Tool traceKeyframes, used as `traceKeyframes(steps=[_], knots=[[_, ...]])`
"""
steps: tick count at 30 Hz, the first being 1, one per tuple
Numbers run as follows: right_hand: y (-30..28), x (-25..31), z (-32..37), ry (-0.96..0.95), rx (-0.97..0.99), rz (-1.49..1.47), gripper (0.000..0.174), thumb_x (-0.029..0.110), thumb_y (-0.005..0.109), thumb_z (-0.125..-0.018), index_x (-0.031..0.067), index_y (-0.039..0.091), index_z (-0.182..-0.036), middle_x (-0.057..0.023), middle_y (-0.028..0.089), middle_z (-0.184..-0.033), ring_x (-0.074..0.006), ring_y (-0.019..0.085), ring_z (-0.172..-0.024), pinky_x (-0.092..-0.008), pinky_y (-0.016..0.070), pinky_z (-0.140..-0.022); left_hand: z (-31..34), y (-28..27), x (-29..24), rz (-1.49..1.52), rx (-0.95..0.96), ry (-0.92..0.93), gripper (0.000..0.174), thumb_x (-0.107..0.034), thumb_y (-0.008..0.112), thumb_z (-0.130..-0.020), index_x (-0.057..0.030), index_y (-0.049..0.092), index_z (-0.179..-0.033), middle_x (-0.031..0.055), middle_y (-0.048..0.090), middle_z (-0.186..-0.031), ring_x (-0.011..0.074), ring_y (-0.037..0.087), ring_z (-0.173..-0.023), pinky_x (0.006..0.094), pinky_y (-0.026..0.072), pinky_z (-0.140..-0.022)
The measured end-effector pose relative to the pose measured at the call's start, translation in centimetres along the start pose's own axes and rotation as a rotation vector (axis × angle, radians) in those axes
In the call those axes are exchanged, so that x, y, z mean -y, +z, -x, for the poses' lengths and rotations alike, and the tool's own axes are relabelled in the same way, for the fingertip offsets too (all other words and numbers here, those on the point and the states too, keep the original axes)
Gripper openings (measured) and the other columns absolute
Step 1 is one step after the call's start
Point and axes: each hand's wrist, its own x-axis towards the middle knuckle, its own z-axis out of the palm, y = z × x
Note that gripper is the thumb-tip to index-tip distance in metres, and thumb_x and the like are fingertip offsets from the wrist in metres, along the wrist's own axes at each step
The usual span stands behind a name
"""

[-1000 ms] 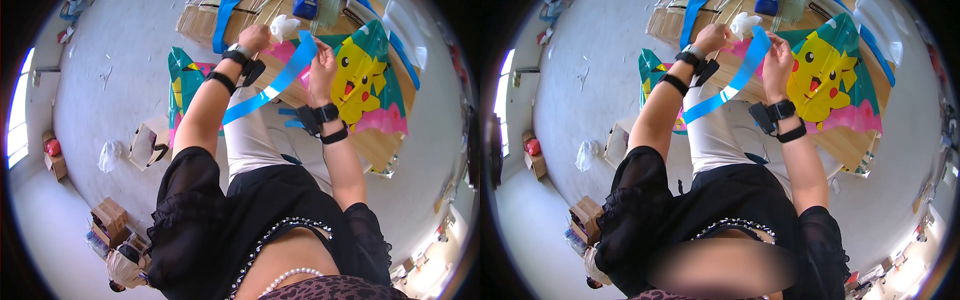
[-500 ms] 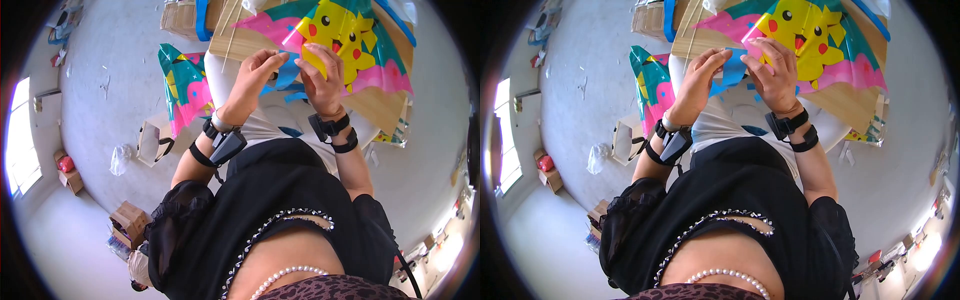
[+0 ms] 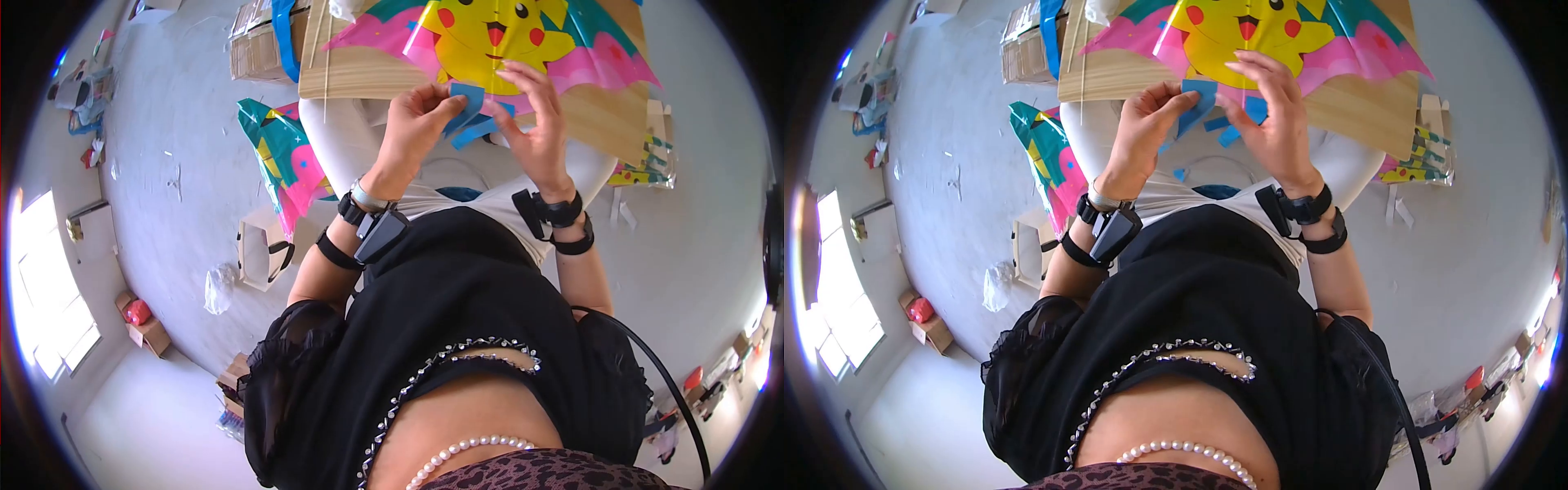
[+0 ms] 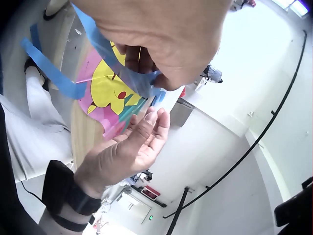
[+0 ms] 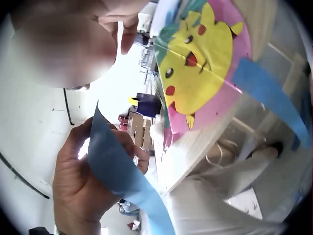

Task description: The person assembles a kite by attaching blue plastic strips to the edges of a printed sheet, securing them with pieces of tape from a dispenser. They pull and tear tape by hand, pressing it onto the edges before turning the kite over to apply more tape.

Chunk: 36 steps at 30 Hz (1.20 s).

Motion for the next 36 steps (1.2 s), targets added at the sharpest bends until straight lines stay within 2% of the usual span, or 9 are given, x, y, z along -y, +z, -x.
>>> traceKeyframes(steps=[2,9,11,17,24,26,33,35,36], knots=[[-1.0,0.7,-0.5,-0.113,0.093,0.171,0.044,0.011,0.083,-0.084,0.0053,0.066,-0.124,-0.0123,0.067,-0.127,-0.0287,0.063,-0.118,-0.0383,0.0520,-0.097,0.0,1.0,0.4,-0.044,0.051,-0.010,0.015,-0.012,0.072,-0.097,0.0006,0.071,-0.106,0.0007,0.072,-0.093,0.0041,0.064,-0.085,0.0188,0.0501,-0.074],[-2.6,-0.8,-0.5,0.064,0.141,-0.044,0.047,0.013,0.086,-0.081,0.0052,0.066,-0.122,-0.0101,0.067,-0.125,-0.0234,0.069,-0.108,-0.0348,0.0557,-0.092,-0.4,2.2,1.1,-0.237,0.162,0.100,0.015,-0.009,0.069,-0.098,0.0021,0.068,-0.107,0.0004,0.070,-0.095,0.0037,0.062,-0.086,0.0193,0.0502,-0.075],[-2.4,-1.7,-0.3,0.134,0.152,-0.162,0.041,0.013,0.086,-0.082,0.0045,0.067,-0.118,-0.0089,0.068,-0.124,-0.0206,0.070,-0.103,-0.0330,0.0567,-0.089,-0.5,2.2,1.2,-0.258,0.179,0.109,0.014,-0.009,0.069,-0.097,0.0021,0.068,-0.107,0.0000,0.070,-0.095,0.0032,0.061,-0.086,0.0194,0.0497,-0.075],[-2.8,-2.2,-0.4,0.106,0.172,-0.053,0.024,0.016,0.083,-0.087,0.0035,0.072,-0.105,-0.0087,0.069,-0.124,-0.0198,0.069,-0.100,-0.0311,0.0568,-0.087,-0.5,2.3,0.9,-0.303,0.200,0.102,0.013,-0.009,0.069,-0.097,0.0014,0.068,-0.105,-0.0014,0.067,-0.092,0.0020,0.058,-0.082,0.0194,0.0468,-0.073],[-2.6,-2.6,-0.1,0.128,0.180,-0.035,0.020,0.019,0.082,-0.089,0.0044,0.073,-0.100,-0.0092,0.069,-0.123,-0.0203,0.070,-0.097,-0.0309,0.0567,-0.084,-0.5,2.1,1.7,-0.287,0.194,0.056,0.016,-0.011,0.070,-0.096,0.0011,0.068,-0.106,-0.0017,0.067,-0.092,0.0018,0.057,-0.081,0.0184,0.0453,-0.069],[-2.5,-2.6,0.0,0.184,0.201,-0.063,0.017,0.015,0.080,-0.089,0.0029,0.074,-0.100,-0.0099,0.068,-0.123,-0.0183,0.067,-0.103,-0.0316,0.0521,-0.091,-0.6,2.0,1.9,-0.272,0.189,0.052,0.017,-0.011,0.070,-0.096,0.0012,0.068,-0.107,-0.0015,0.068,-0.092,0.0019,0.057,-0.081,0.0184,0.0453,-0.069],[-2.1,-4.2,0.8,0.373,0.253,-0.217,0.016,0.014,0.076,-0.094,-0.0003,0.073,-0.101,-0.0080,0.068,-0.123,-0.0129,0.066,-0.099,-0.0273,0.0533,-0.089,-1.0,1.7,3.1,-0.263,0.175,0.016,0.019,-0.013,0.070,-0.096,0.0013,0.068,-0.109,0.0003,0.069,-0.094,0.0031,0.060,-0.082,0.0186,0.0474,-0.070],[-2.0,-4.8,1.1,0.560,0.289,-0.353,0.016,0.013,0.073,-0.097,-0.0021,0.071,-0.103,-0.0079,0.068,-0.125,-0.0114,0.066,-0.102,-0.0264,0.0536,-0.092,-1.1,1.6,3.4,-0.255,0.172,0.005,0.019,-0.013,0.070,-0.096,0.0014,0.068,-0.109,0.0004,0.070,-0.094,0.0033,0.060,-0.082,0.0186,0.0477,-0.070],[-1.9,-5.0,1.1,0.561,0.290,-0.353,0.016,0.013,0.073,-0.097,-0.0021,0.071,-0.103,-0.0079,0.068,-0.125,-0.0114,0.066,-0.102,-0.0264,0.0536,-0.092,-1.1,1.6,3.6,-0.250,0.171,0.007,0.020,-0.013,0.070,-0.097,0.0014,0.068,-0.109,0.0004,0.070,-0.094,0.0033,0.060,-0.082,0.0188,0.0478,-0.071]])
